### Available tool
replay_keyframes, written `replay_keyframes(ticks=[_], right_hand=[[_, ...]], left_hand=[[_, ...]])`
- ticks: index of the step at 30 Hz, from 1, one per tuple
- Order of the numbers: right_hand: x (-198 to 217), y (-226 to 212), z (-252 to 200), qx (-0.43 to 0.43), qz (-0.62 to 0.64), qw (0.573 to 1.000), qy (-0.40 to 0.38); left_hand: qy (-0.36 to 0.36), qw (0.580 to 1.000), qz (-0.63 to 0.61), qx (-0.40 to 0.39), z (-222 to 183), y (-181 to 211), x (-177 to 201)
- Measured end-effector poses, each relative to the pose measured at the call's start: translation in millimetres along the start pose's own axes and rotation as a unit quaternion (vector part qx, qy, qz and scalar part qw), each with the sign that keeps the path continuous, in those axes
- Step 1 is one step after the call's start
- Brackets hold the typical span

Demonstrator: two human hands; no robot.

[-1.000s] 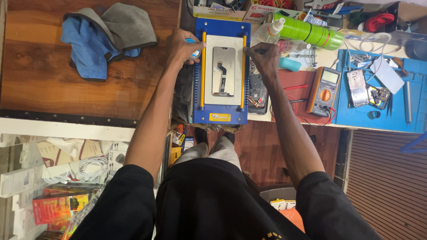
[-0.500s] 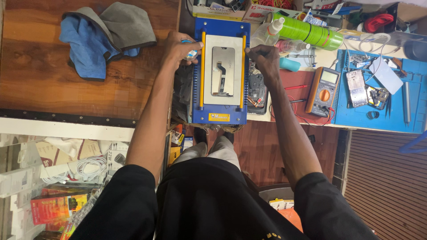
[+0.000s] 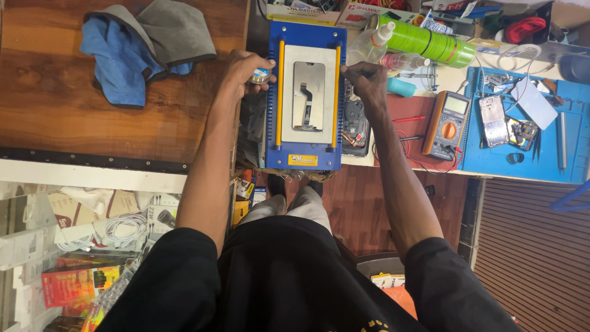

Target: The person uses a heating machine to separate a phone screen, handles a roll of adhesive tape, and works on the internal components of a smartphone on a workbench.

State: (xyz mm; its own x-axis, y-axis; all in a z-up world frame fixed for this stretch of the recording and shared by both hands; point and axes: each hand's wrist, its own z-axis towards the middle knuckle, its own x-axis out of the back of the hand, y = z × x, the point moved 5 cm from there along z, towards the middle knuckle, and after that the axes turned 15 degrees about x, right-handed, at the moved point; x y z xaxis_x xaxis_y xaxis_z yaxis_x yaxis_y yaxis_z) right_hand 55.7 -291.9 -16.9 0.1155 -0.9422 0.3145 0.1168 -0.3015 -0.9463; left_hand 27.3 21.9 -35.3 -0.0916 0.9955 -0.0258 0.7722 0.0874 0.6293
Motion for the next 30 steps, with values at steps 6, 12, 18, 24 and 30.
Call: replay_keyframes(ticks=[6, 12, 18, 24, 30], right_hand=[[8, -2, -11, -0.003, 0.034, 0.999, -0.008], [-2, -13, -10, -0.009, 0.057, 0.998, -0.027], [3, -12, -18, -0.023, 0.044, 0.998, -0.027], [6, -11, -29, -0.041, 0.057, 0.997, -0.024], [5, -6, -37, -0.034, 0.083, 0.996, -0.023]], left_hand=[[-0.03, 0.999, 0.011, 0.01, 2, -4, -4], [-0.006, 1.0, 0.002, 0.005, 0, -10, 9], [-0.01, 1.0, 0.009, 0.002, -5, -12, 5], [-0.023, 0.999, 0.022, 0.011, -7, -13, 2], [-0.003, 0.999, 0.03, 0.013, -13, -18, 4]])
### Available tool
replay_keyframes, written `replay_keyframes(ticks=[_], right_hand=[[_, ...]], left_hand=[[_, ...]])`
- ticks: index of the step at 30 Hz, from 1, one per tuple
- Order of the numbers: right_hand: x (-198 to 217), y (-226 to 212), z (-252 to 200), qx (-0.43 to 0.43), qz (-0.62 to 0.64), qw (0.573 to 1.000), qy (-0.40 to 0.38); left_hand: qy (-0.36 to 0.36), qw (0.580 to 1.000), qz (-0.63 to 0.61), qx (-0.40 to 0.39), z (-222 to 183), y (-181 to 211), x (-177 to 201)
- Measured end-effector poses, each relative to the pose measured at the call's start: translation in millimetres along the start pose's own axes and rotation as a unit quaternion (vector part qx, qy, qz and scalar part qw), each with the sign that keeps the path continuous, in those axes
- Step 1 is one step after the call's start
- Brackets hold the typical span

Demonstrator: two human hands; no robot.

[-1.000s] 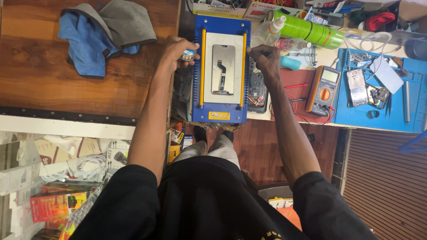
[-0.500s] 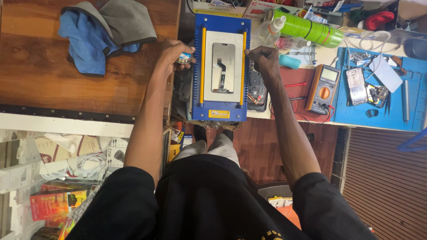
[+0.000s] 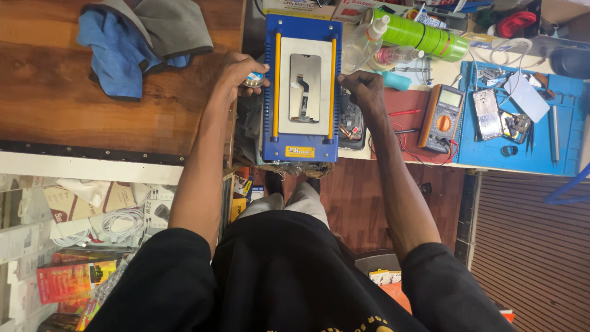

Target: The person uses a heating machine to separate a phone screen, handles a roll of adhesive tape, and works on the internal components of a smartphone on a workbench.

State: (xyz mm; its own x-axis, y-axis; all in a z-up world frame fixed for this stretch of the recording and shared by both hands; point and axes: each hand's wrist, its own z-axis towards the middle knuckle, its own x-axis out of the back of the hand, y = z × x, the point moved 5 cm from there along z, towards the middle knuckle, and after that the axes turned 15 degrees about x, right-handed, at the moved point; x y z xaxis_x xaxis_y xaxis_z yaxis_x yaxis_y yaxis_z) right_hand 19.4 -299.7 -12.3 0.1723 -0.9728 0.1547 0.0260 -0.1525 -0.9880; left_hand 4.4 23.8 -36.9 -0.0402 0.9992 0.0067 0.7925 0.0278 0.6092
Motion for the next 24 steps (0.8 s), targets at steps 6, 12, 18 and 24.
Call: replay_keyframes(ticks=[6, 12, 18, 24], right_hand=[[4, 2, -10, -0.019, -0.014, 1.0, 0.011], [-7, -9, -13, -0.016, -0.035, 0.999, -0.002], [3, -2, -25, 0.006, -0.026, 1.0, -0.011], [14, 13, -39, -0.023, -0.02, 1.0, 0.0]], left_hand=[[-0.027, 0.999, -0.012, -0.023, 3, -5, -4], [-0.008, 1.0, -0.02, -0.016, 0, -17, 8], [-0.018, 0.999, -0.014, -0.028, -10, -18, -2], [-0.029, 0.999, -0.023, -0.034, -11, -16, -14]])
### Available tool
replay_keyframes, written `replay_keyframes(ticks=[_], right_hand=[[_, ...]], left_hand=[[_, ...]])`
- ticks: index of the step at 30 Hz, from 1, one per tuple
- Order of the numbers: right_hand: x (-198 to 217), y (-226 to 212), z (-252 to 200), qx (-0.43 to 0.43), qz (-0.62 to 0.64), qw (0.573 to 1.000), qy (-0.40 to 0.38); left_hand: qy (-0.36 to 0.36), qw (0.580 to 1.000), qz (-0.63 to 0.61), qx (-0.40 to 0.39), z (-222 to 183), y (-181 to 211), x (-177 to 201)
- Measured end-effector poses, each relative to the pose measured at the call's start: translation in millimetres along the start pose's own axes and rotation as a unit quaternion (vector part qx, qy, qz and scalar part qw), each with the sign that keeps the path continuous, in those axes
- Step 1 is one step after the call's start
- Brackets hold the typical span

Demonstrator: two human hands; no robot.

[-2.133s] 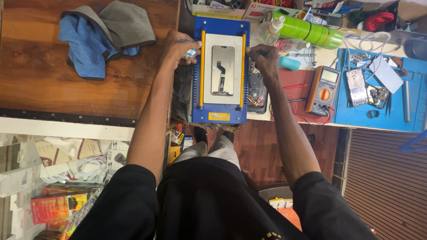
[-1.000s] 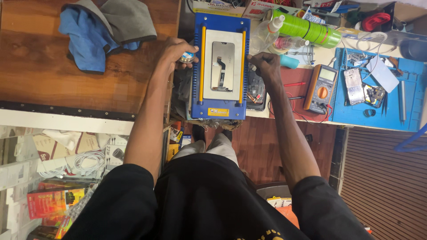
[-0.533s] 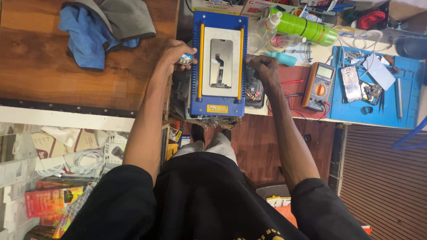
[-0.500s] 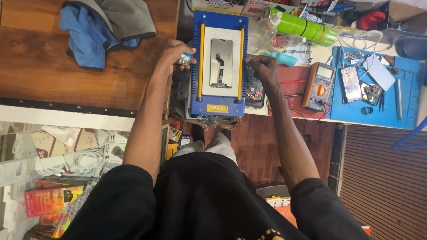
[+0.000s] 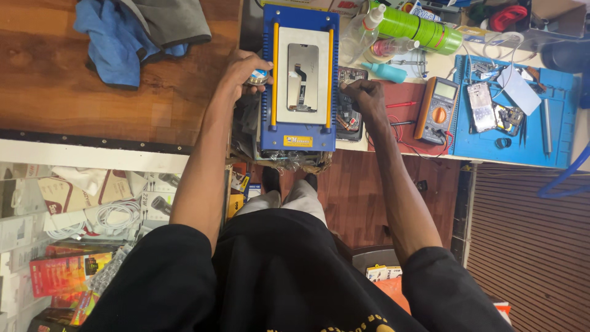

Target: The person uses a heating machine to separate a phone screen, handles a roll of adhesive tape, and works on the internal components of a smartphone on a workbench.

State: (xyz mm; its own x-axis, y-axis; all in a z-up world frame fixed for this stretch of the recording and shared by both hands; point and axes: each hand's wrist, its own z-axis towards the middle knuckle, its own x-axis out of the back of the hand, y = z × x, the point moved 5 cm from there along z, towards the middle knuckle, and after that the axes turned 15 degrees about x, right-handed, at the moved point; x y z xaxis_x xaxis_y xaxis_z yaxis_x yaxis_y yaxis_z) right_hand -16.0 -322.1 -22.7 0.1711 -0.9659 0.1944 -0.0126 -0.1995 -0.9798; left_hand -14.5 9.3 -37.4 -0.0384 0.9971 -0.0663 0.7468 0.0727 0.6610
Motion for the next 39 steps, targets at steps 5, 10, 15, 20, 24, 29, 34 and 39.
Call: replay_keyframes(ticks=[5, 10, 15, 20, 24, 29, 34, 39], right_hand=[[-14, -14, 4, 0.021, -0.029, 0.999, -0.007], [-16, -18, -3, 0.023, -0.022, 0.999, -0.015], [-4, -14, -20, -0.002, -0.012, 1.0, 0.003], [-9, -18, -23, 0.032, -0.029, 0.999, -0.017], [-17, -16, -17, 0.038, -0.055, 0.998, -0.017], [-6, -6, -32, 0.039, -0.066, 0.997, -0.009], [12, 5, -54, 0.028, -0.11, 0.993, 0.015], [-6, 1, -58, 0.052, -0.113, 0.992, -0.018]], left_hand=[[0.016, 1.0, -0.001, 0.019, -7, -18, 16], [0.014, 1.0, -0.002, 0.008, -19, -21, 19], [0.002, 1.0, 0.009, 0.011, -23, -17, 2], [0.018, 0.999, 0.022, 0.023, -32, -26, 11], [0.036, 0.999, 0.021, 0.023, -44, -37, 22], [0.026, 1.0, 0.013, 0.002, -52, -38, 10], [-0.014, 1.0, -0.017, -0.015, -53, -46, -6], [0.027, 0.999, 0.015, 0.018, -63, -66, 18]])
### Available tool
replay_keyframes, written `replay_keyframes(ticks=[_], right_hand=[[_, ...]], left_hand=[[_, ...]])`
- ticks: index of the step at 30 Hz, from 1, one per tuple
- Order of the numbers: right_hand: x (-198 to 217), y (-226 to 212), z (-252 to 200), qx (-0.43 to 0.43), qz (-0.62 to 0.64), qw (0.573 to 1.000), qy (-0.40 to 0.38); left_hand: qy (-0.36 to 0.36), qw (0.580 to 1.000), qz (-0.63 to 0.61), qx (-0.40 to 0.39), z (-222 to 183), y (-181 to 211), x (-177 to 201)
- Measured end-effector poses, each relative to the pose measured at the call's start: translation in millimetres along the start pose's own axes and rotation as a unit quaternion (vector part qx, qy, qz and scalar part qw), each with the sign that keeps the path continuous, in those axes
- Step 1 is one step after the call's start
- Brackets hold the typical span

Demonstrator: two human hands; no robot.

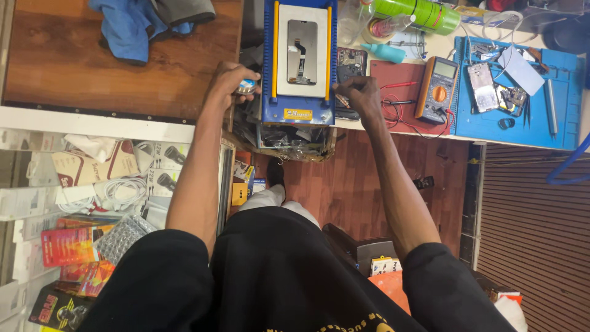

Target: The person uses a heating machine to separate a phone screen, handles a roll of adhesive tape, and works on the internal components of a smartphone on a workbench.

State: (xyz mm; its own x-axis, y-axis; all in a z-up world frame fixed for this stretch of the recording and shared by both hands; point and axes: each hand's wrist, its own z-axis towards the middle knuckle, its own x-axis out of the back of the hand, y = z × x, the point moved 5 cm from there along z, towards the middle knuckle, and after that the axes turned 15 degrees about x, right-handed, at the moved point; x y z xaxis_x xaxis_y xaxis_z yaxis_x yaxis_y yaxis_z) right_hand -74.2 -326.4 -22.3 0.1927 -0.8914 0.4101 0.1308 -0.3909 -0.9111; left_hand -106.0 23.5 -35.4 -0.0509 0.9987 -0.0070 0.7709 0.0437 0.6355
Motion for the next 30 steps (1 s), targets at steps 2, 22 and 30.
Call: replay_keyframes(ticks=[2, 22, 30], right_hand=[[-3, -3, -3, 0.005, 0.007, 1.0, -0.003], [9, -33, -23, 0.027, -0.068, 0.997, 0.035], [12, -33, -18, 0.014, -0.09, 0.995, 0.036]], left_hand=[[-0.004, 1.0, 0.0, 0.005, -3, -7, 4], [0.01, 0.998, 0.033, -0.056, -27, 10, -8], [0.01, 0.998, 0.027, -0.061, -24, 8, -8]])
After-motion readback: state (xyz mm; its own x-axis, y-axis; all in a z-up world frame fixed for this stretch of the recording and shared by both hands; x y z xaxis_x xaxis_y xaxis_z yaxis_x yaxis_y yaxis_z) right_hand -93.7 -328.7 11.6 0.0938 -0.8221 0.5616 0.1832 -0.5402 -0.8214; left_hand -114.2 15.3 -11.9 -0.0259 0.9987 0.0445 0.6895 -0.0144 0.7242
